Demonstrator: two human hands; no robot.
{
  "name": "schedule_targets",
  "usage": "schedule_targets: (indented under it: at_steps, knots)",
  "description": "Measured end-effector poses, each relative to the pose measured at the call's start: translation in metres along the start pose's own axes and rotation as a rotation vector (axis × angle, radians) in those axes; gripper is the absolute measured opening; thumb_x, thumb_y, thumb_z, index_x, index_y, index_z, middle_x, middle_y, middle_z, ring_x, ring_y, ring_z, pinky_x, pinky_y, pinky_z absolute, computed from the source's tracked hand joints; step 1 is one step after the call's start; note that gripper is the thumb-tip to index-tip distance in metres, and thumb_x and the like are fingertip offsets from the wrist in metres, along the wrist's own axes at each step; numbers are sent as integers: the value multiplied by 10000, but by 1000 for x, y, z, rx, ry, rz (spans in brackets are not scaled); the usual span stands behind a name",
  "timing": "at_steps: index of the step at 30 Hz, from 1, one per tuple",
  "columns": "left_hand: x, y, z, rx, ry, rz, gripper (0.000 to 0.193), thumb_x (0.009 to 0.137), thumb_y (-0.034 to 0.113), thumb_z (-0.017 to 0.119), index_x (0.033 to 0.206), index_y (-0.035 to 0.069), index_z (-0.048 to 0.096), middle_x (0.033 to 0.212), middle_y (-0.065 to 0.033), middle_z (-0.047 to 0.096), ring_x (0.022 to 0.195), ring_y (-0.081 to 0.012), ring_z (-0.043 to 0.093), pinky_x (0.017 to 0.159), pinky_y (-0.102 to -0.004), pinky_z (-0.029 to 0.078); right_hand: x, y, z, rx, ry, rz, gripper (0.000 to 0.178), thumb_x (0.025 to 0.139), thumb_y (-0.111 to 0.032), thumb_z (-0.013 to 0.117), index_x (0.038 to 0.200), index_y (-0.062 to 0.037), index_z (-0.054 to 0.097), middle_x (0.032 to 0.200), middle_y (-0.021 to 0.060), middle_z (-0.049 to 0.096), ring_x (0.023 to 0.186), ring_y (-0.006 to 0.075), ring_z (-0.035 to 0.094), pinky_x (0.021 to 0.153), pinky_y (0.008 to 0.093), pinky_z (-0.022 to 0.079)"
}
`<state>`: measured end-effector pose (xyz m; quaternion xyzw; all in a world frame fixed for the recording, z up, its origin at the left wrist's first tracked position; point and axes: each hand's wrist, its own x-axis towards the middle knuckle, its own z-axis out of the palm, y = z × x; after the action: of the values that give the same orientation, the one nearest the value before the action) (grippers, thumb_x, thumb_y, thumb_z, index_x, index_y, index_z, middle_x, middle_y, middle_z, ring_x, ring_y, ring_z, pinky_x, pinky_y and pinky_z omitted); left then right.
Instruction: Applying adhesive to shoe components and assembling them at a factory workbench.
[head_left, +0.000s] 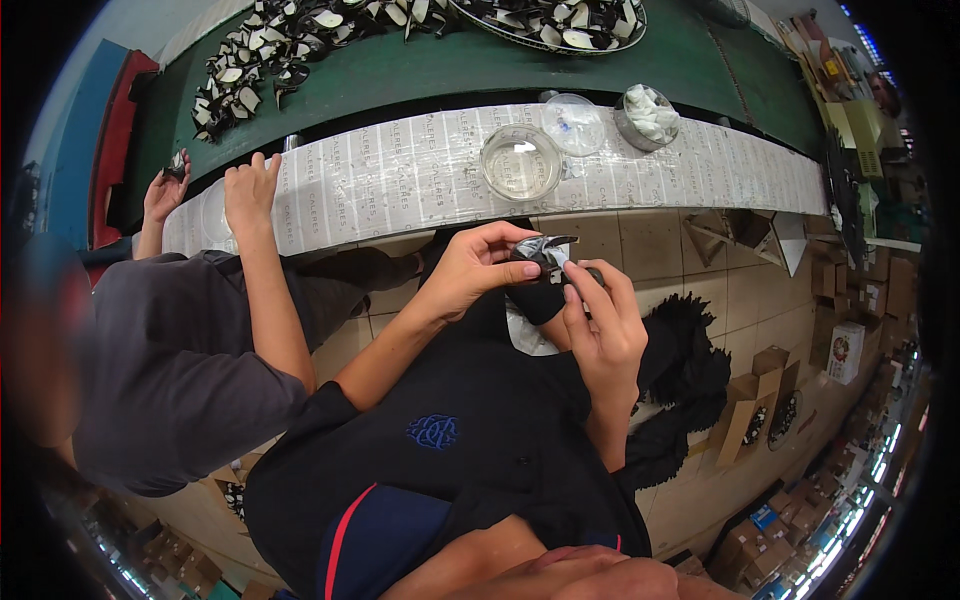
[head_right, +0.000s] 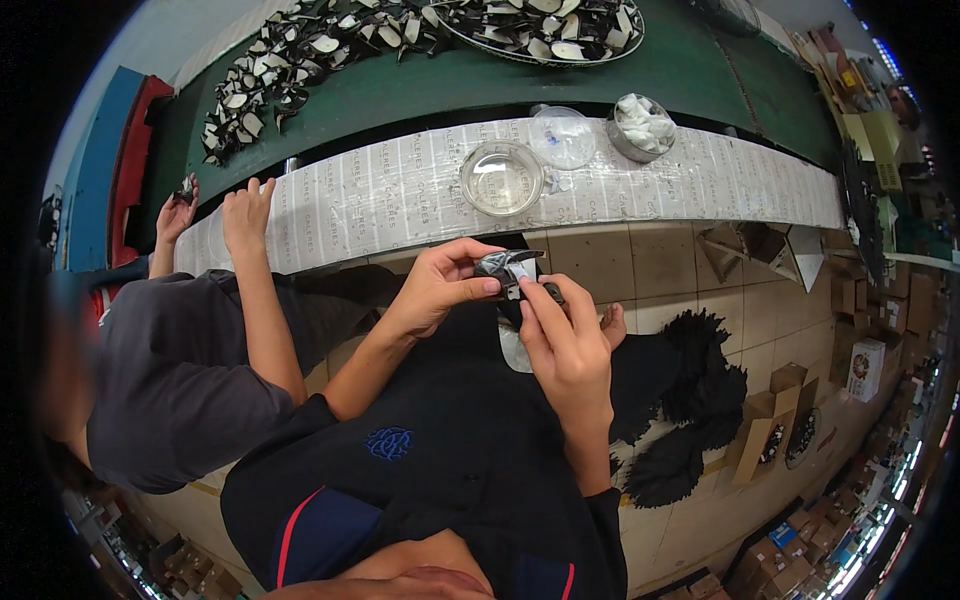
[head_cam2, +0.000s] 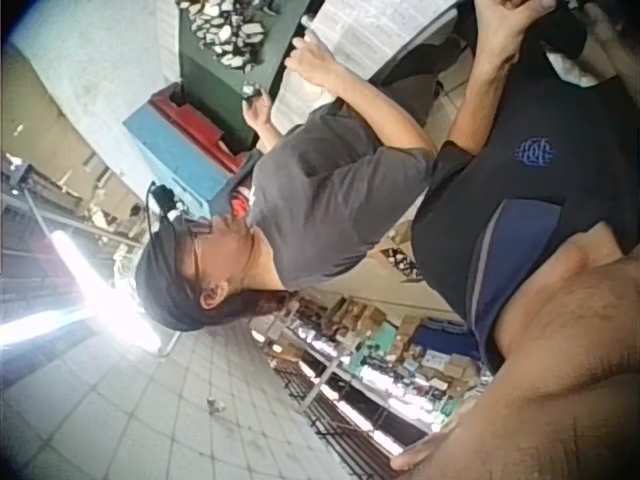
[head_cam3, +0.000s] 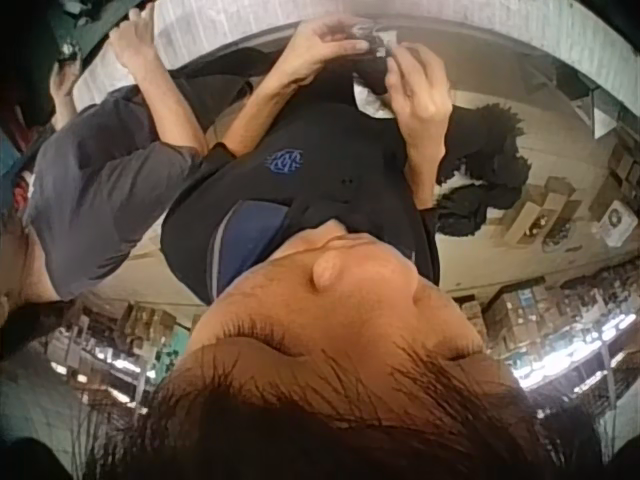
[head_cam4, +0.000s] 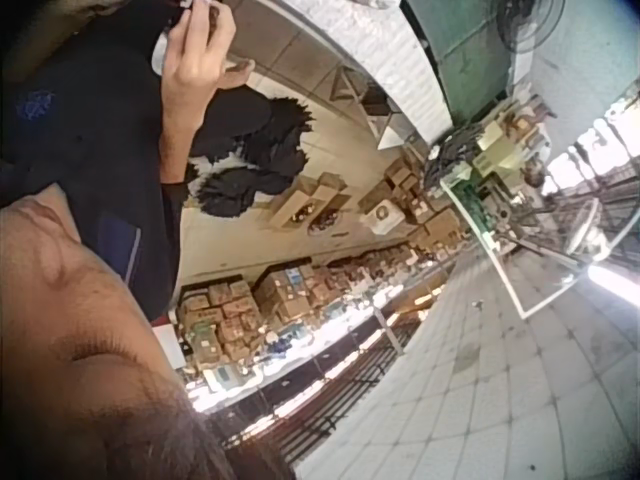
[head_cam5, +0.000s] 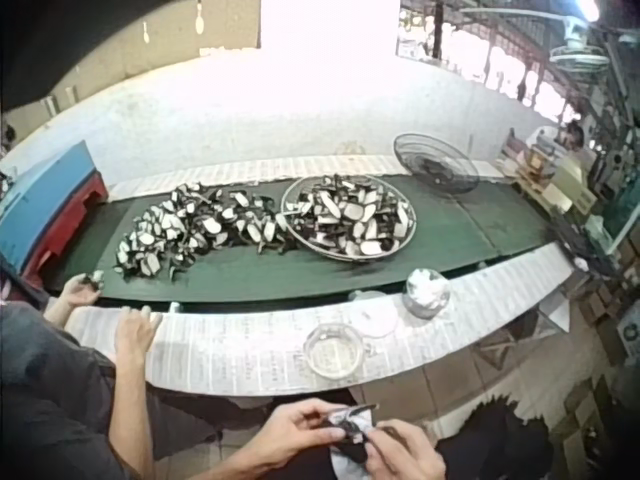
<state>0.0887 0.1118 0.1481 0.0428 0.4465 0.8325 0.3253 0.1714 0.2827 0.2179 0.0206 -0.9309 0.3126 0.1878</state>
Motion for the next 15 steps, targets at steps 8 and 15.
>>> schedule_targets:
  at_steps: [8, 15]
  knots:
    - [1, -3, -1, 37, 9, 16, 344, 847, -8, 733, 1172, -28, 621, 1138, -102, 665, 1044, -155, 643, 918, -302, 552, -1, 0, 5, -103, 11, 50, 259, 868, -121, 711, 1127, -122, 713, 1115, 61, 650, 830, 201, 670, 942, 451, 364]
    - [2, -4, 0, 54, 6, -4, 339, 838, 2, 749, 1155, -26, 633, 1125, -85, 667, 1034, -141, 635, 915, -290, 539, -2, 4, 6, -150, 27, 147, 251, 883, -155, 704, 1134, -135, 708, 1102, 63, 642, 871, 238, 662, 923, 531, 421]
